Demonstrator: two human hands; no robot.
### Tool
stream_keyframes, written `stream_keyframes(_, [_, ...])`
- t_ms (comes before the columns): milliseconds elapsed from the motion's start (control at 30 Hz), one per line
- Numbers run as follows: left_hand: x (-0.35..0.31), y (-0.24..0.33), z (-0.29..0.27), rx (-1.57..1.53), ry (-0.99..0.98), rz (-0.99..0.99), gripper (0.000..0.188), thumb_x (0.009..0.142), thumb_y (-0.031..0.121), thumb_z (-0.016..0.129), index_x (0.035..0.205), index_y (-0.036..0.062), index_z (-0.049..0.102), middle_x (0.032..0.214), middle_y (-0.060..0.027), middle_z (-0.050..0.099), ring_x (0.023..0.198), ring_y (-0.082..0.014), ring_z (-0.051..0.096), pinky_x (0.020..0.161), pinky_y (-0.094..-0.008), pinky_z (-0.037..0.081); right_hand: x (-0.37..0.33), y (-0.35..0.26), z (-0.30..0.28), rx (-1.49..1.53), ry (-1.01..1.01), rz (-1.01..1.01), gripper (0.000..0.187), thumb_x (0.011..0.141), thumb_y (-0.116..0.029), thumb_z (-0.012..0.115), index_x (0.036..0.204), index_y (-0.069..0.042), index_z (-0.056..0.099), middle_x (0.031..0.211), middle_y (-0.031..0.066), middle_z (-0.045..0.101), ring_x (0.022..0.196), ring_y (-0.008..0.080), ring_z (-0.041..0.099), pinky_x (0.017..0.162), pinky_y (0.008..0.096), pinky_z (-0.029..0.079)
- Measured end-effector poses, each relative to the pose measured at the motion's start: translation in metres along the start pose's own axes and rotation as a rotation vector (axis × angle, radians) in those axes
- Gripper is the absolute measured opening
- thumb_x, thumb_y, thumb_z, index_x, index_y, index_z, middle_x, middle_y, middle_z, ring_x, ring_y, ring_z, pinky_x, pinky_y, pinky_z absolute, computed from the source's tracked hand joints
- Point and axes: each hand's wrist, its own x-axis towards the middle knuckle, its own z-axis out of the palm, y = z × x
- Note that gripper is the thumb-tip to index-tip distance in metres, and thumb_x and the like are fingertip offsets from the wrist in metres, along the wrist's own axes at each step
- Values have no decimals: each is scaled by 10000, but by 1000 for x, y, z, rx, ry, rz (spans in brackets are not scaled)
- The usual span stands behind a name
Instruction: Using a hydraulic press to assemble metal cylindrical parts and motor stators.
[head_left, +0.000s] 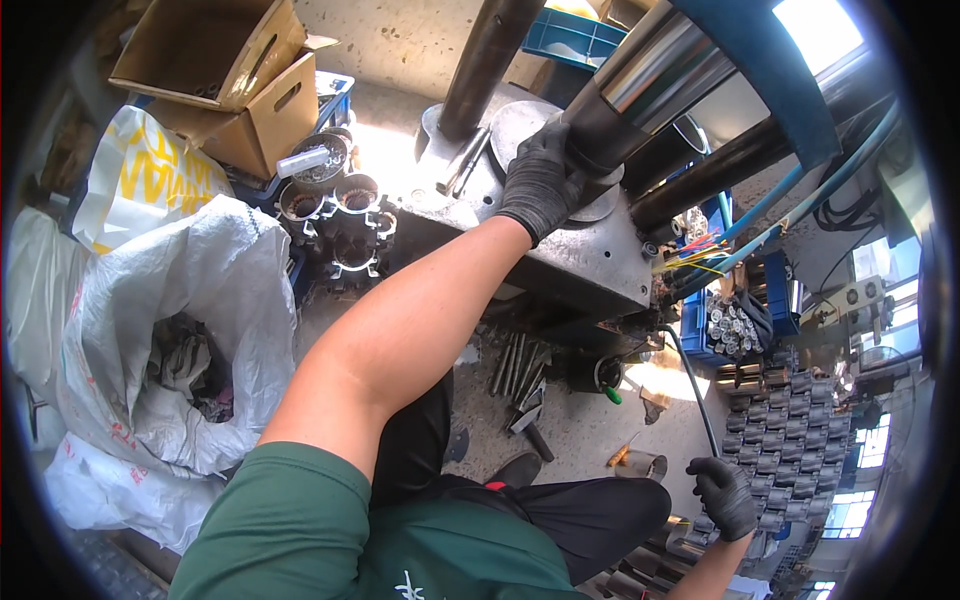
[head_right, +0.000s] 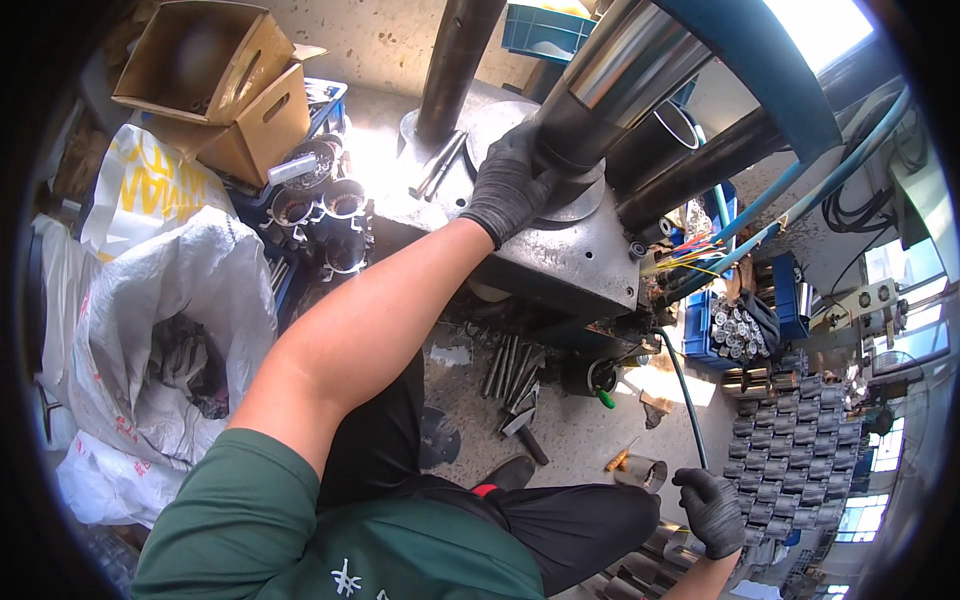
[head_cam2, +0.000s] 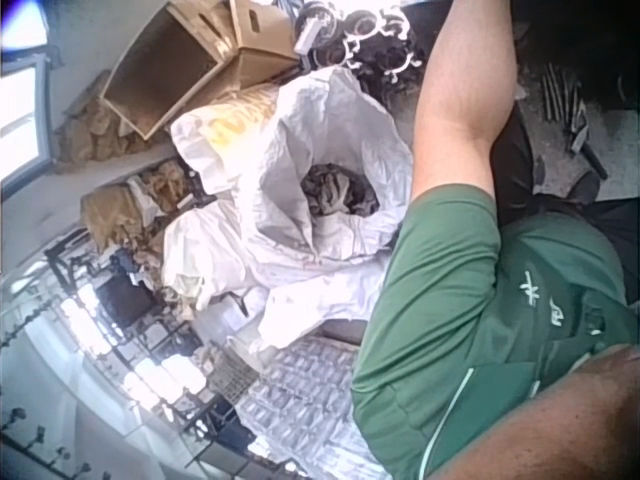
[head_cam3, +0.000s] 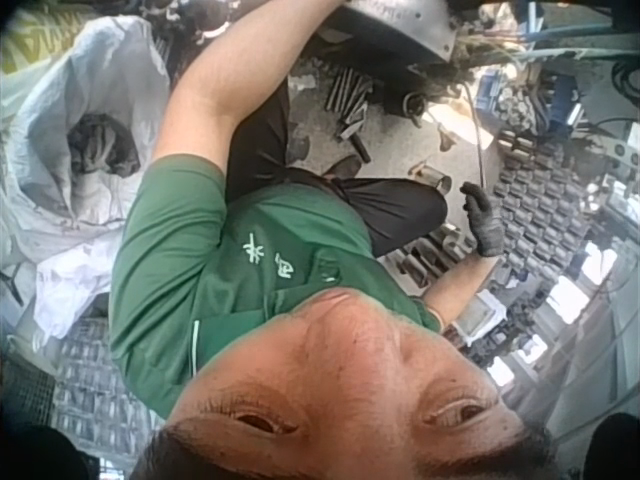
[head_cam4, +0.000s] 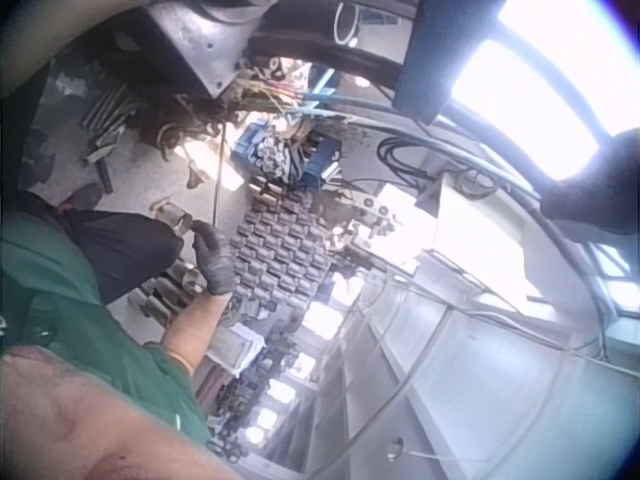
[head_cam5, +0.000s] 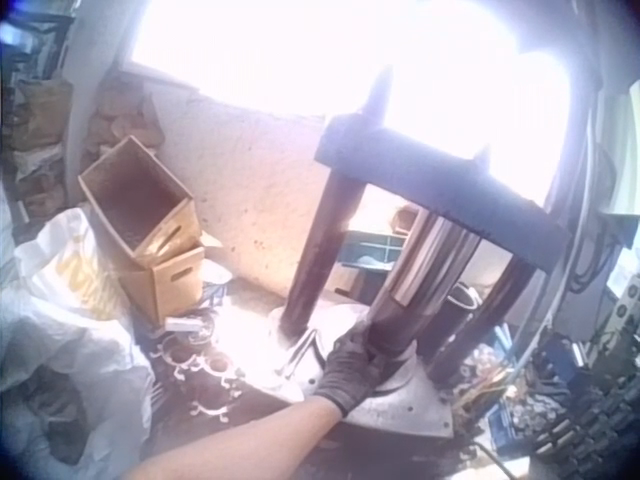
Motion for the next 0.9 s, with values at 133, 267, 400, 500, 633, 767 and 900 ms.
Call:
stream_keyframes(133, [0,-2,-2,3,-6,-1,662,831,147,779,1421,38,500,1354,-254,583,1278,-439,547,1139,-499,434,-1,-6,-3,181,122,51,280,915,9,546,1140,7,713,1003,113,755,691,148,688,626,300,546])
stream_keyframes(267, [1,0,-1,-15,-48,-30,673,838,157,772,1435,41,485,1373,-256,569,1293,-438,536,1143,-499,432,-1,-7,-3,86,26,71,293,923,11,533,1158,3,709,1004,97,751,687,137,683,617,289,541])
stream_keyframes(400, [1,-1,-2,31,-36,-19,685,841,183,773,1441,38,476,1380,-255,563,1294,-437,535,1145,-494,431,1,-8,-7,190,70,94,298,941,17,525,1184,8,697,1042,99,753,705,134,674,614,282,535])
stream_keyframes(500, [1,1,-2,8,-53,-24,693,837,190,775,1441,35,474,1382,-255,563,1293,-438,535,1150,-494,425,1,10,-8,276,199,36,307,943,16,524,1200,10,692,1070,112,750,711,134,673,611,284,534])
stream_keyframes(633, [-1,2,-3,22,-33,-22,698,828,174,777,1442,32,476,1382,-254,565,1296,-435,534,1157,-489,419,-3,6,-6,117,89,63,312,943,15,534,1221,18,676,1080,115,746,717,143,676,621,287,536])
stream_keyframes(767, [-1,-3,-1,-6,-40,-12,690,819,161,778,1432,32,490,1379,-246,572,1304,-427,531,1161,-487,415,2,-5,-10,69,-82,140,304,958,5,529,1226,7,670,1075,106,742,717,145,677,617,285,532])
stream_keyframes(900, [0,-3,-2,18,31,9,657,810,139,778,1406,37,522,1313,-236,617,1250,-416,578,1127,-479,450,6,-1,-18,290,250,63,251,1003,-62,558,1222,-9,669,1066,87,730,753,138,668,642,279,528])
